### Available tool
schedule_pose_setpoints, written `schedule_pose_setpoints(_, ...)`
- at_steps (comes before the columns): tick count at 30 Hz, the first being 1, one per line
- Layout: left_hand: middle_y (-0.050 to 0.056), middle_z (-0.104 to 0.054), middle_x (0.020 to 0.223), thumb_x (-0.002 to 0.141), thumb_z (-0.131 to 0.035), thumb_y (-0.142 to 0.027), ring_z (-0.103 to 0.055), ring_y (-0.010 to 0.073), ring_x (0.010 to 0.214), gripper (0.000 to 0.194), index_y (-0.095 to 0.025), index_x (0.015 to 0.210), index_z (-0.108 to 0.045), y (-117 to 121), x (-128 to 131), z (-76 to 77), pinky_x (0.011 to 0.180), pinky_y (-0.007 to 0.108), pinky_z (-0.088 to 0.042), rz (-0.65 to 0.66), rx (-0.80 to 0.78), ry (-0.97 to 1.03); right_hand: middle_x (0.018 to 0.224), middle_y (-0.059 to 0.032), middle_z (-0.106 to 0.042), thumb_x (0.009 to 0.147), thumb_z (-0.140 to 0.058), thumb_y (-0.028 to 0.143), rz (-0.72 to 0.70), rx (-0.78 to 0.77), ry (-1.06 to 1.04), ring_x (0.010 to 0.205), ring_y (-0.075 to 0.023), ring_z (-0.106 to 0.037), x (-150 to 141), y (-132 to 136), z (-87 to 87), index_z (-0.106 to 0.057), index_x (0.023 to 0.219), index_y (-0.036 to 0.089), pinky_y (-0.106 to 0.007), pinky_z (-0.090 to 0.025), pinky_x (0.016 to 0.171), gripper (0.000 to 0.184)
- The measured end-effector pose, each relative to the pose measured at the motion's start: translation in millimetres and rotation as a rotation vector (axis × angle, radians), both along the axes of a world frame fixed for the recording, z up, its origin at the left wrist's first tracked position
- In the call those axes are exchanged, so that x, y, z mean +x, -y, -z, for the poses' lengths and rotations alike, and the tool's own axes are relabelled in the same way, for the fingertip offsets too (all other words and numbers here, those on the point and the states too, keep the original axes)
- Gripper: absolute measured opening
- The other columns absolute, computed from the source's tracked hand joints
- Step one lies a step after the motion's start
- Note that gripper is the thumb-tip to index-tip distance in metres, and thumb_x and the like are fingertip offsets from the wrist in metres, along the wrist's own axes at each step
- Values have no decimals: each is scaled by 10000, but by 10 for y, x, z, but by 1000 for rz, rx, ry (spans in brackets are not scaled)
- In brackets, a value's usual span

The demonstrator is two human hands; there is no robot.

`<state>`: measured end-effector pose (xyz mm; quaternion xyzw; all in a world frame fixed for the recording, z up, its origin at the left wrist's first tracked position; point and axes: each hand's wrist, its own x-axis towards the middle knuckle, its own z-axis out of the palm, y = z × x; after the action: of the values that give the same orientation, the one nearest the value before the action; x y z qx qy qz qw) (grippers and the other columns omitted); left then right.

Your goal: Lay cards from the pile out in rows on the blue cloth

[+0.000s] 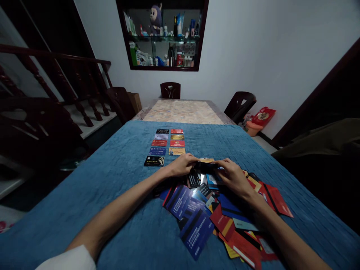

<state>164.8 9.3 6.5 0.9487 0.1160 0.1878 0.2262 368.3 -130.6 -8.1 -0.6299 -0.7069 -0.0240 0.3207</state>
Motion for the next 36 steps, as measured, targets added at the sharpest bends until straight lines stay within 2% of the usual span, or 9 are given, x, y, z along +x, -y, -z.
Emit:
schedule_pose_setpoints(4,84,-692,1011,789,-493,7,-641,186,919,429,-168,1122,-698,-7,2,13,841,303,-504,8,4,-8,874,-72,-678,853,-491,192,18,-9,32,820,-218,-608,8,-2,4,-692,1003,223,-333,-481,722,252)
schedule_pose_setpoints(18,86,-686,1029,825,-513,-31,-639,190,943,385,-154,1153,-673,-5,3,41,863,301,-502,-28,37,-19,934,-86,-658,878,-476,203,90,23,61,839,-233,-611,-29,-3,12,-616,1142,217,-353,-483,761,299)
schedule_pose_setpoints(36,91,-689,1049,814,-526,-26,-628,203,977,374,-147,1135,-673,20,2,44,891,314,-501,-74,26,10,904,-78,-651,900,-489,201,64,110,116,828,-236,-607,-22,-37,59,-590,1152,235,-356,-494,729,274)
